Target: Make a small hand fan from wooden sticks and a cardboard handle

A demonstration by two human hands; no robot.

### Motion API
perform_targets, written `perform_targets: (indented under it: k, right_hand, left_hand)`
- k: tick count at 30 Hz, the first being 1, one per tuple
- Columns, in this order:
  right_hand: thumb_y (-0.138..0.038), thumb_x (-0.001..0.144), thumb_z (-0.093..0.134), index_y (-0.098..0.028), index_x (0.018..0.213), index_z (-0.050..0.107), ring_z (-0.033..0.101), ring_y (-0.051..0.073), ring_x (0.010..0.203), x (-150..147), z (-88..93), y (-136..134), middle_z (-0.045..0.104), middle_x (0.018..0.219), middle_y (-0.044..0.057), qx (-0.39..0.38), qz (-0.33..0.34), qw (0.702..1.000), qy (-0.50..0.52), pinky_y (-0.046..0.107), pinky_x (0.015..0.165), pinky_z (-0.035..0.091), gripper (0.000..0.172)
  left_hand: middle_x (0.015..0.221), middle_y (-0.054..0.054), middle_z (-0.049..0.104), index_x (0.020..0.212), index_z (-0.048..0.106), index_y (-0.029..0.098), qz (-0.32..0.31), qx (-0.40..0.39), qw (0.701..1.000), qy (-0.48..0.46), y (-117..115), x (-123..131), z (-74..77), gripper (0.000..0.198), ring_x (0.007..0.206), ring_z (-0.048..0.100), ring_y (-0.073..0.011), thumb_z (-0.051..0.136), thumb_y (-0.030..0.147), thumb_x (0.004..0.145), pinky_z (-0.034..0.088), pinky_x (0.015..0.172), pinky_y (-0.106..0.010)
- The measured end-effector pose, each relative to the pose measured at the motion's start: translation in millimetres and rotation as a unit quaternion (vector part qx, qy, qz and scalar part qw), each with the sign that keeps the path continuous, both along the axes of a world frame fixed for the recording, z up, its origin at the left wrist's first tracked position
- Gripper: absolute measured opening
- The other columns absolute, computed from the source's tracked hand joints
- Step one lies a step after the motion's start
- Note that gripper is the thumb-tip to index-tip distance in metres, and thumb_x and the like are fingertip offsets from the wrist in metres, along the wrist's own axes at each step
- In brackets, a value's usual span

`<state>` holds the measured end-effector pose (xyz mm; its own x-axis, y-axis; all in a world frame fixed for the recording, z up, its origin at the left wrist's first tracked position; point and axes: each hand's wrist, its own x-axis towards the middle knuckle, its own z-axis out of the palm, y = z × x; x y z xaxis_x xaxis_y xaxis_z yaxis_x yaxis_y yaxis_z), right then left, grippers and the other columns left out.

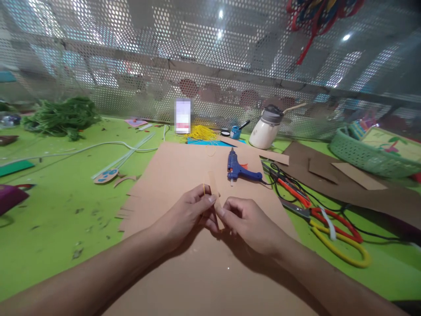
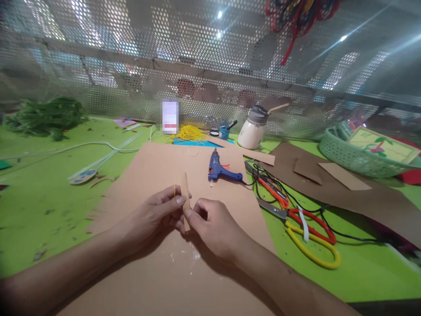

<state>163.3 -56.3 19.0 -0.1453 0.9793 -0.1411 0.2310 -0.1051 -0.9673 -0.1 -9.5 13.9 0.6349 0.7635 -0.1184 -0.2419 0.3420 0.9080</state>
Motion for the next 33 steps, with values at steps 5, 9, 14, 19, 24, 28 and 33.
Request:
perform_targets:
  k: [5,9,14,19,24,28,33]
  right_hand:
    - [-0.036,0.092,0.06,-0.019,0.071,0.052,0.048,0.013,0.062,2.5,8.5,-4.0,0.055,0.066,-0.002,-0.008,0.01,1.0,-0.024,0.026,0.057,0.037,0.028]
    - [-0.038,0.092,0.061,-0.02,0.071,0.051,0.049,0.013,0.06,3.1,4.9,-4.5,0.056,0.063,-0.001,-0.004,0.027,0.999,-0.017,0.027,0.056,0.037,0.029]
    - [-0.042,0.091,0.062,-0.019,0.072,0.051,0.05,0.014,0.061,2.6,-0.7,-3.8,0.057,0.065,-0.001,-0.001,0.02,1.0,0.004,0.027,0.056,0.037,0.031]
    - [-0.035,0.089,0.063,-0.019,0.075,0.054,0.05,0.013,0.061,5.4,4.6,-5.3,0.056,0.066,-0.002,-0.028,0.037,0.999,0.018,0.027,0.056,0.039,0.023]
    - [-0.033,0.087,0.064,-0.02,0.076,0.052,0.052,0.014,0.063,6.8,8.7,-6.5,0.058,0.068,-0.001,-0.033,0.049,0.998,0.012,0.027,0.057,0.04,0.021]
    - [-0.033,0.087,0.064,-0.02,0.077,0.051,0.051,0.014,0.063,6.9,7.0,-7.3,0.058,0.069,-0.001,-0.038,0.055,0.997,0.043,0.028,0.059,0.04,0.021]
    - [-0.029,0.087,0.062,-0.02,0.076,0.05,0.048,0.013,0.062,5.7,7.2,-7.5,0.055,0.067,-0.002,-0.026,0.053,0.997,0.04,0.027,0.058,0.038,0.019]
  left_hand:
    - [0.065,-0.001,0.065,0.088,0.052,0.017,0.009,-0.003,1.0,-0.001,-2.5,-0.6,4.4,0.016,0.057,0.065,-0.0125,0.058,0.03,0.094,0.056,0.06,-0.025]
    - [0.066,-0.003,0.067,0.084,0.051,0.017,0.011,-0.016,1.0,0.0,-2.9,-1.3,2.9,0.018,0.054,0.065,-0.0134,0.059,0.031,0.092,0.056,0.057,-0.025]
    - [0.063,-0.002,0.065,0.085,0.049,0.017,0.002,-0.028,1.0,0.006,-1.1,-1.0,1.1,0.017,0.052,0.065,-0.0148,0.059,0.03,0.092,0.057,0.057,-0.028]
    - [0.059,-0.001,0.063,0.083,0.048,0.018,0.01,-0.034,0.999,0.017,1.2,-0.7,2.6,0.018,0.051,0.064,-0.0142,0.06,0.029,0.091,0.056,0.056,-0.027]
    - [0.063,-0.003,0.065,0.083,0.05,0.017,0.012,-0.038,0.999,0.014,1.8,-1.8,2.4,0.017,0.053,0.064,-0.0142,0.06,0.028,0.091,0.056,0.055,-0.025]
    - [0.064,-0.004,0.066,0.084,0.052,0.016,0.002,-0.045,0.999,0.009,2.4,-2.7,1.4,0.016,0.053,0.065,-0.0146,0.061,0.028,0.09,0.057,0.056,-0.026]
    - [0.066,-0.006,0.068,0.086,0.053,0.016,-0.006,-0.048,0.999,0.004,4.2,-3.7,-0.2,0.018,0.053,0.066,-0.017,0.062,0.031,0.089,0.057,0.054,-0.029]
